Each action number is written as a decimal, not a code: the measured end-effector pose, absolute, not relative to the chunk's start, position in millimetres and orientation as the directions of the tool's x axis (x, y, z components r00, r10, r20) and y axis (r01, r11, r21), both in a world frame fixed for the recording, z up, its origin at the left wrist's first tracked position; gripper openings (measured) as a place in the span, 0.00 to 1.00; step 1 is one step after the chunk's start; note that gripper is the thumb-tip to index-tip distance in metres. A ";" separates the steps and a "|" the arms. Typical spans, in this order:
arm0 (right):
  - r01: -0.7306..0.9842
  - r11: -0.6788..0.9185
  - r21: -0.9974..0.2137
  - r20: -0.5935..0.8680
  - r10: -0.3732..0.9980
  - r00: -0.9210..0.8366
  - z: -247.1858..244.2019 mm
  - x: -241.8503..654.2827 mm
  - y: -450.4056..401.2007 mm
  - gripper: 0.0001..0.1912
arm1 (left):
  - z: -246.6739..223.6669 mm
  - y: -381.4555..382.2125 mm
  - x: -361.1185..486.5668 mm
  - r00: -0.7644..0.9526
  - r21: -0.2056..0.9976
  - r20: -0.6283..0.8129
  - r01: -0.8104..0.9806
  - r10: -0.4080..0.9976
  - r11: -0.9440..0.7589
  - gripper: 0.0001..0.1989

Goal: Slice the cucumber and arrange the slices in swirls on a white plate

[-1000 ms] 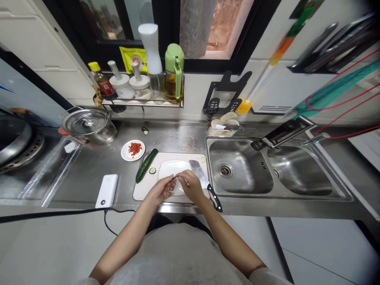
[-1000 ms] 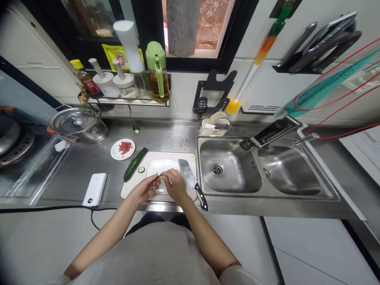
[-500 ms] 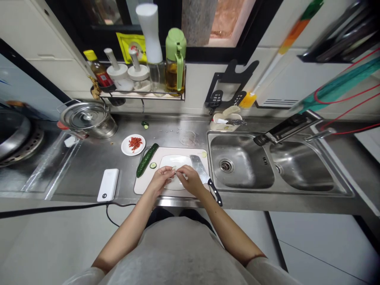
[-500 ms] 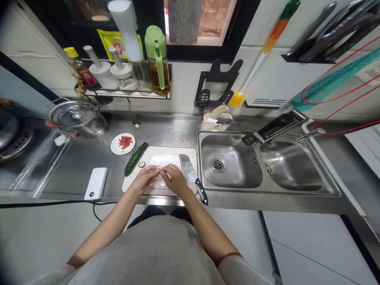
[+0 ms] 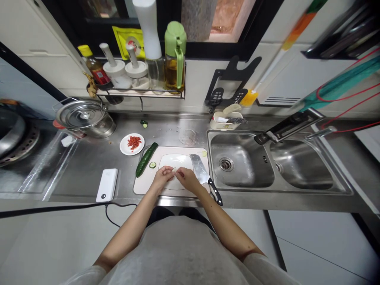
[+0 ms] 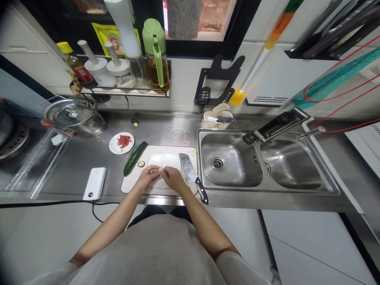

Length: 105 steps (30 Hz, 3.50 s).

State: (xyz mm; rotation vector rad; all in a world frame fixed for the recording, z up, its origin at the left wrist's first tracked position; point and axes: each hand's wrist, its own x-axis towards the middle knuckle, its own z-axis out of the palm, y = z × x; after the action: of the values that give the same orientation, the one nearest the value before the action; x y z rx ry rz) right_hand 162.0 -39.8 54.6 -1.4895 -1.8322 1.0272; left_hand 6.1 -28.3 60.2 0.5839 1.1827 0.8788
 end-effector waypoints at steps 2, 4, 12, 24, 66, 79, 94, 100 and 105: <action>0.523 0.006 -0.852 -0.112 0.975 -0.193 49.8 161.7 -37.6 0.09 | 53.9 -26.7 6.9 0.118 0.804 -0.522 -0.263 0.844 0.534 0.24; 0.490 -0.071 -0.869 -0.168 0.973 -0.158 44.9 161.4 -34.7 0.09 | 48.6 -24.4 7.9 0.109 0.818 -0.508 -0.250 0.855 0.518 0.24; 0.236 -0.315 -0.919 -0.344 0.934 -0.094 27.6 156.2 -21.3 0.09 | 34.9 -14.5 11.1 0.084 0.830 -0.493 -0.252 0.866 0.497 0.24; 0.296 -0.352 -0.888 -0.380 0.924 -0.044 16.0 156.0 12.1 0.05 | 10.7 15.4 20.1 0.022 0.846 -0.479 -0.257 0.878 0.468 0.26; 0.836 -0.332 -0.437 -0.366 0.915 0.172 28.2 136.0 39.3 0.10 | 32.9 41.2 26.9 0.032 0.476 -0.170 0.878 0.985 0.053 0.12; 0.831 -0.358 -0.427 -0.376 0.906 0.197 27.0 135.0 40.3 0.10 | 28.4 38.3 25.7 0.088 0.451 -0.133 0.892 0.987 -0.019 0.17; 0.846 -0.353 -0.398 -0.383 0.903 0.196 29.1 136.2 36.8 0.10 | 26.4 34.9 27.0 0.087 0.444 -0.123 0.896 0.989 -0.024 0.18; 0.872 -0.329 -0.364 -0.421 0.893 0.161 38.0 138.7 33.8 0.10 | 29.4 33.5 27.2 0.085 0.424 -0.122 0.905 0.989 -0.026 0.17; 0.890 -0.318 -0.326 -0.453 0.879 0.148 42.1 140.1 32.7 0.11 | 28.6 33.5 26.9 0.091 0.419 -0.114 0.907 0.989 -0.035 0.18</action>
State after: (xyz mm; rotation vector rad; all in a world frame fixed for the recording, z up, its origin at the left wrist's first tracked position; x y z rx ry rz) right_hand 140.1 32.7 42.1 -2.3943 -1.8452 0.9219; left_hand 26.9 33.5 28.6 1.9933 1.8644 0.2920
